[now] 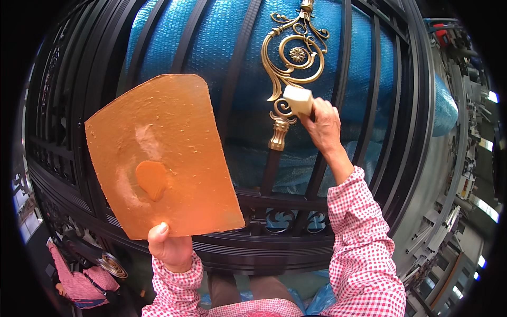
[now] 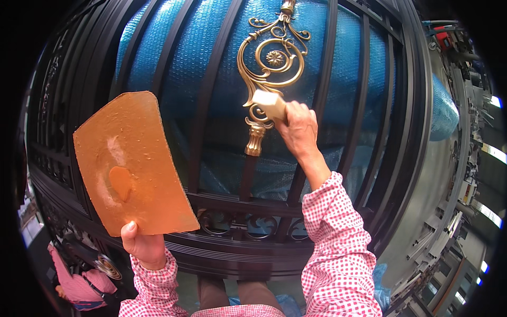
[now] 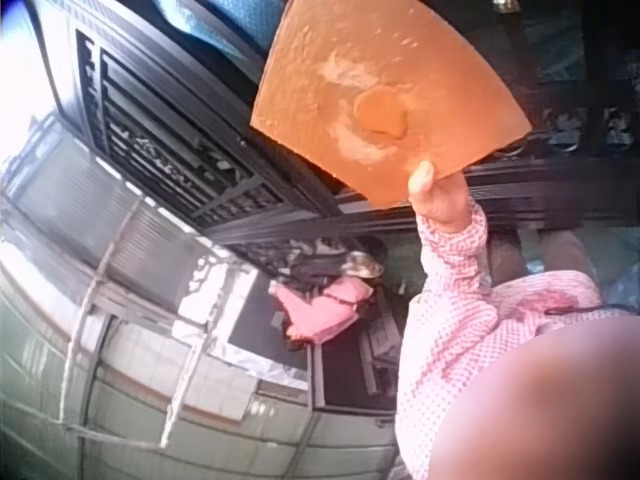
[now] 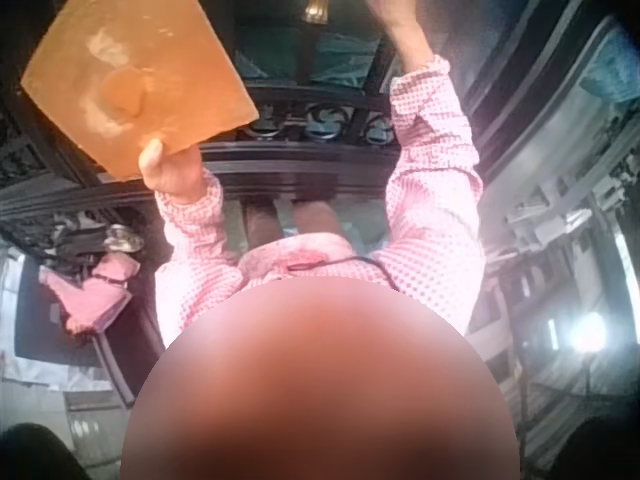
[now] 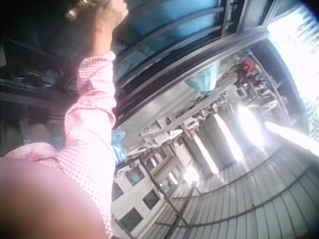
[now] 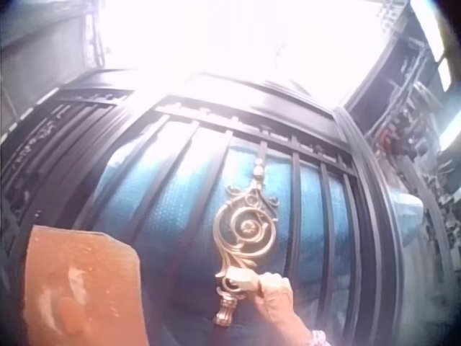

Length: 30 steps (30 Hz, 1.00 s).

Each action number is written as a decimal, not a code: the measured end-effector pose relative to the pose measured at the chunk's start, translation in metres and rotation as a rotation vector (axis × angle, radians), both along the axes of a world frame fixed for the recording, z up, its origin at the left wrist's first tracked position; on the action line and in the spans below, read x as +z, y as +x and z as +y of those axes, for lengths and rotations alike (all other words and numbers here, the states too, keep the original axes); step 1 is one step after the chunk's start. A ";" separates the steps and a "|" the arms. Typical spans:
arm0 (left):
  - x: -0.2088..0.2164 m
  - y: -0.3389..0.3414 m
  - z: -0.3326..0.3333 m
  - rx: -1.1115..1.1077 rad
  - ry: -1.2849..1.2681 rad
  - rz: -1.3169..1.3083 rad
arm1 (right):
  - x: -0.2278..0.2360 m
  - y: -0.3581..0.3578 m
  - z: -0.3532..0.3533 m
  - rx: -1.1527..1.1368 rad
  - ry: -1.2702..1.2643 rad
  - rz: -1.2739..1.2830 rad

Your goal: The person rubs a white wax block onto a brown paste board, then applies the paste to ornate metal scrollwork on a large black gate. The person repeats this process on multiple decorative elements of the gate.

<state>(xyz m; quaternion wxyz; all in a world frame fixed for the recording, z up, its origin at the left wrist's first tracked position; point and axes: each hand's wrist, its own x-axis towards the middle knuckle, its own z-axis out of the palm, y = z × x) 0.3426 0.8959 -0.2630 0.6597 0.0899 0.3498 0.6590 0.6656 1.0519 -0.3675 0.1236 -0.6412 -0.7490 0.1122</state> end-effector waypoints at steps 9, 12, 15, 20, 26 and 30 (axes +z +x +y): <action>-0.001 -0.006 -0.011 0.116 -0.134 0.055 | -0.004 -0.006 0.051 -0.002 0.243 -0.111; -0.005 -0.010 -0.015 0.086 -0.143 0.067 | -0.002 -0.010 0.048 -0.023 0.282 -0.010; -0.005 -0.013 -0.017 0.067 -0.129 0.045 | -0.011 -0.034 0.056 0.219 0.267 -0.011; -0.006 -0.013 -0.021 0.083 -0.121 0.069 | -0.010 -0.018 0.051 -0.023 0.224 0.018; -0.003 -0.014 -0.023 0.061 -0.075 -0.002 | -0.006 0.008 0.025 -0.090 0.119 -0.079; -0.004 -0.015 -0.022 0.062 -0.094 -0.012 | -0.011 -0.003 -0.002 0.007 -0.099 0.079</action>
